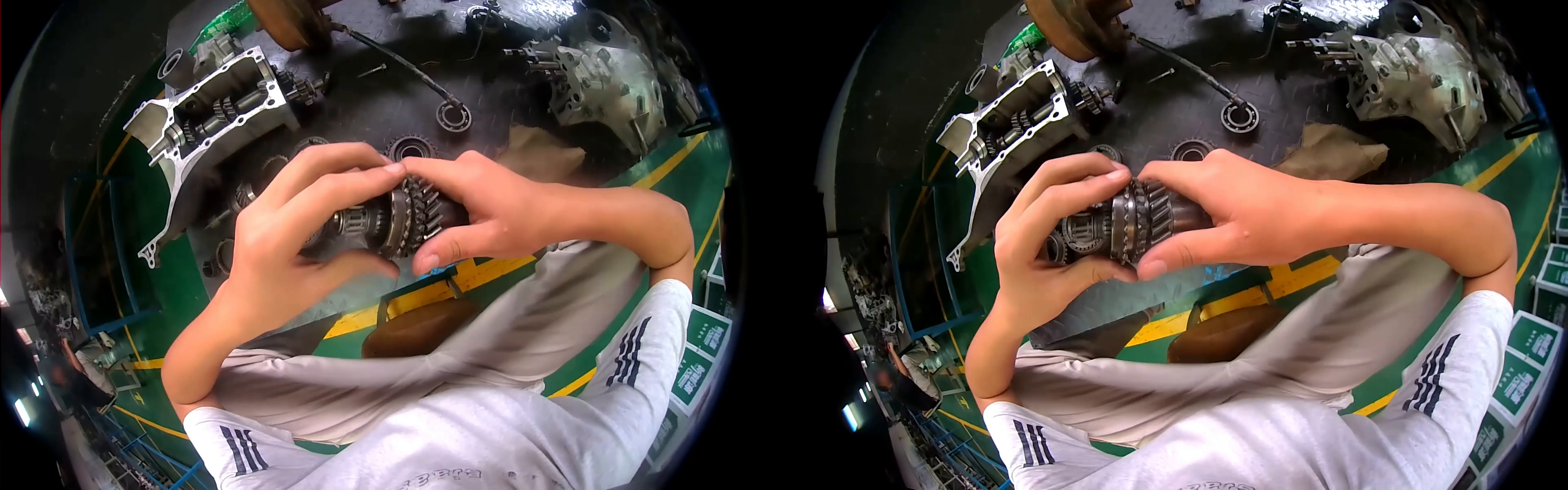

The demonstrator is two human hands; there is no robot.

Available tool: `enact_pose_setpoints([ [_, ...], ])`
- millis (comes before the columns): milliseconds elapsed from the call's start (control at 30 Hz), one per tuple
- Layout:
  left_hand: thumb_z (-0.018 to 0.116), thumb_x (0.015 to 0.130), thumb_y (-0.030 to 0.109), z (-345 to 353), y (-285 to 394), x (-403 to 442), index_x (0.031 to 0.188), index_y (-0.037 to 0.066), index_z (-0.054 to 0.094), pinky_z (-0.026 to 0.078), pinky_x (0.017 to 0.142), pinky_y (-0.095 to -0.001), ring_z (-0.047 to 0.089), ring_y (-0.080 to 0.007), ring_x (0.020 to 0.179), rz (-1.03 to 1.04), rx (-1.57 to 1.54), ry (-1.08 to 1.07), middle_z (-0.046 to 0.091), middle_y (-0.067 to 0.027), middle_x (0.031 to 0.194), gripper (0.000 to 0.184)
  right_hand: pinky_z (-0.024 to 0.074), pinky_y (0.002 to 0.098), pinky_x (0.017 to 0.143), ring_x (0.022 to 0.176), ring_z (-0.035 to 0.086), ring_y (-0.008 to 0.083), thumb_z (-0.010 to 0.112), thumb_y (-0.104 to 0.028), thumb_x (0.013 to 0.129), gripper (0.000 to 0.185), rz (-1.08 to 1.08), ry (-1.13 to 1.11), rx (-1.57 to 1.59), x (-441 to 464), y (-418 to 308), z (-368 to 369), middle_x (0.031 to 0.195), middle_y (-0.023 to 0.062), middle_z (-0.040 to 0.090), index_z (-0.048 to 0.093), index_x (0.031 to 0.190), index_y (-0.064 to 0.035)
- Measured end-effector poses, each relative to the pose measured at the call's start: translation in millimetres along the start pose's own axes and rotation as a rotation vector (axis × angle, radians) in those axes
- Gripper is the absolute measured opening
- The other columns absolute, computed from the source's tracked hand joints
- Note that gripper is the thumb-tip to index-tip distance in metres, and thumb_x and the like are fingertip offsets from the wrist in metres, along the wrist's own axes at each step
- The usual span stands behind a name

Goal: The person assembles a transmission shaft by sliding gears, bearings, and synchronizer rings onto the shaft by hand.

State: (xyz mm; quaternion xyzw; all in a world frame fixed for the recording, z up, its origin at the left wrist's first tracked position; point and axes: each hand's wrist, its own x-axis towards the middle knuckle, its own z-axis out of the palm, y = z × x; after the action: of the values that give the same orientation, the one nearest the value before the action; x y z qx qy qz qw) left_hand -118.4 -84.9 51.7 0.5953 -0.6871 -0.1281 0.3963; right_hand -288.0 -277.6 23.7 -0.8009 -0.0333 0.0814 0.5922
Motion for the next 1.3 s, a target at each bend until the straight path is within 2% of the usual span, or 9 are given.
enact_pose_setpoints([
  [167, 0.094, 0.059, 0.006, 9.1, -1.2, -32.8, 0.125, 0.002, 0.071, 0.059, 0.087, -0.0370, 0.070, -0.0308, 0.102, -0.029, -0.019, 0.069, 0.067, -0.0174, 0.121, 0.071, 0.0560, 0.0323, 0.069, 0.077, 0.074, 0.0237, 0.084, -0.029, 0.090, 0.061, 0.053, -0.042, 0.001, 3.8, -6.0, 20.5, 0.089, 0.0120, 0.075, 0.053, 0.134, -0.0003],
  [233, 0.094, 0.059, 0.007, 8.5, -4.8, -40.1, 0.127, 0.002, 0.072, 0.060, 0.085, -0.0362, 0.070, -0.0301, 0.101, 0.010, -0.008, 0.075, 0.067, -0.0170, 0.121, 0.072, 0.0513, 0.0377, 0.062, 0.066, 0.067, 0.0274, 0.078, -0.045, 0.094, 0.057, 0.089, -0.051, 0.064, 7.5, -9.4, 27.3, 0.079, 0.0172, 0.069, 0.057, 0.115, 0.0034],
  [333, 0.096, 0.059, 0.015, 1.3, -3.8, -42.3, 0.124, -0.002, 0.073, 0.058, 0.087, -0.0362, 0.070, -0.0301, 0.102, 0.043, 0.026, 0.056, 0.069, -0.0209, 0.119, 0.071, 0.0507, 0.0375, 0.060, 0.065, 0.066, 0.0274, 0.077, -0.046, 0.095, 0.056, 0.087, -0.052, 0.063, 10.6, -14.0, 32.3, 0.078, 0.0172, 0.069, 0.057, 0.114, 0.0032],
  [600, 0.096, 0.057, 0.021, 2.7, -1.4, -48.0, 0.126, -0.003, 0.073, 0.057, 0.085, -0.0341, 0.071, -0.0279, 0.097, 0.034, 0.024, 0.065, 0.073, -0.0189, 0.114, 0.077, 0.0499, 0.0369, 0.057, 0.061, 0.064, 0.0260, 0.077, -0.047, 0.095, 0.057, 0.053, -0.030, 0.007, 7.3, -17.1, 36.5, 0.075, 0.0162, 0.068, 0.057, 0.114, 0.0029],
  [700, 0.096, 0.058, 0.023, 4.0, -4.5, -50.9, 0.126, -0.003, 0.073, 0.057, 0.085, -0.0335, 0.072, -0.0273, 0.097, 0.039, 0.003, 0.068, 0.072, -0.0188, 0.114, 0.076, 0.0502, 0.0372, 0.058, 0.062, 0.065, 0.0267, 0.077, -0.048, 0.095, 0.058, 0.107, -0.058, 0.010, 6.9, -15.3, 37.4, 0.076, 0.0170, 0.068, 0.057, 0.113, 0.0031],
  [1067, 0.096, 0.063, 0.030, 10.1, -8.1, -51.3, 0.124, -0.003, 0.073, 0.056, 0.085, -0.0341, 0.071, -0.0275, 0.097, -0.009, 0.019, 0.040, 0.071, -0.0181, 0.111, 0.073, 0.0506, 0.0378, 0.058, 0.062, 0.066, 0.0293, 0.076, -0.048, 0.095, 0.058, 0.075, -0.054, 0.021, 5.9, -10.3, 34.3, 0.076, 0.0183, 0.069, 0.056, 0.110, 0.0041],
  [1200, 0.096, 0.065, 0.029, 13.8, -8.8, -48.6, 0.124, -0.002, 0.073, 0.057, 0.086, -0.0351, 0.070, -0.0287, 0.101, -0.013, -0.002, 0.039, 0.069, -0.0193, 0.116, 0.070, 0.0503, 0.0374, 0.058, 0.062, 0.065, 0.0279, 0.076, -0.049, 0.095, 0.057, 0.046, -0.049, 0.016, 6.5, -4.3, 32.5, 0.075, 0.0173, 0.068, 0.057, 0.109, 0.0037],
  [1267, 0.094, 0.059, 0.011, 16.7, -8.4, -47.8, 0.127, 0.006, 0.074, 0.057, 0.085, -0.0361, 0.067, -0.0276, 0.101, -0.043, -0.100, 0.071, 0.068, -0.0136, 0.119, 0.071, 0.0496, 0.0369, 0.058, 0.062, 0.065, 0.0258, 0.074, -0.051, 0.096, 0.058, 0.052, -0.075, 0.025, 7.8, -3.4, 31.0, 0.076, 0.0163, 0.068, 0.058, 0.110, 0.0038],
  [1300, 0.094, 0.059, 0.011, 17.3, -9.4, -48.4, 0.127, 0.006, 0.074, 0.057, 0.085, -0.0361, 0.067, -0.0276, 0.101, -0.044, -0.100, 0.069, 0.068, -0.0136, 0.119, 0.071, 0.0496, 0.0369, 0.058, 0.062, 0.065, 0.0258, 0.074, -0.051, 0.096, 0.058, 0.051, -0.074, 0.027, 8.1, -2.2, 30.0, 0.076, 0.0163, 0.068, 0.058, 0.110, 0.0038],
])
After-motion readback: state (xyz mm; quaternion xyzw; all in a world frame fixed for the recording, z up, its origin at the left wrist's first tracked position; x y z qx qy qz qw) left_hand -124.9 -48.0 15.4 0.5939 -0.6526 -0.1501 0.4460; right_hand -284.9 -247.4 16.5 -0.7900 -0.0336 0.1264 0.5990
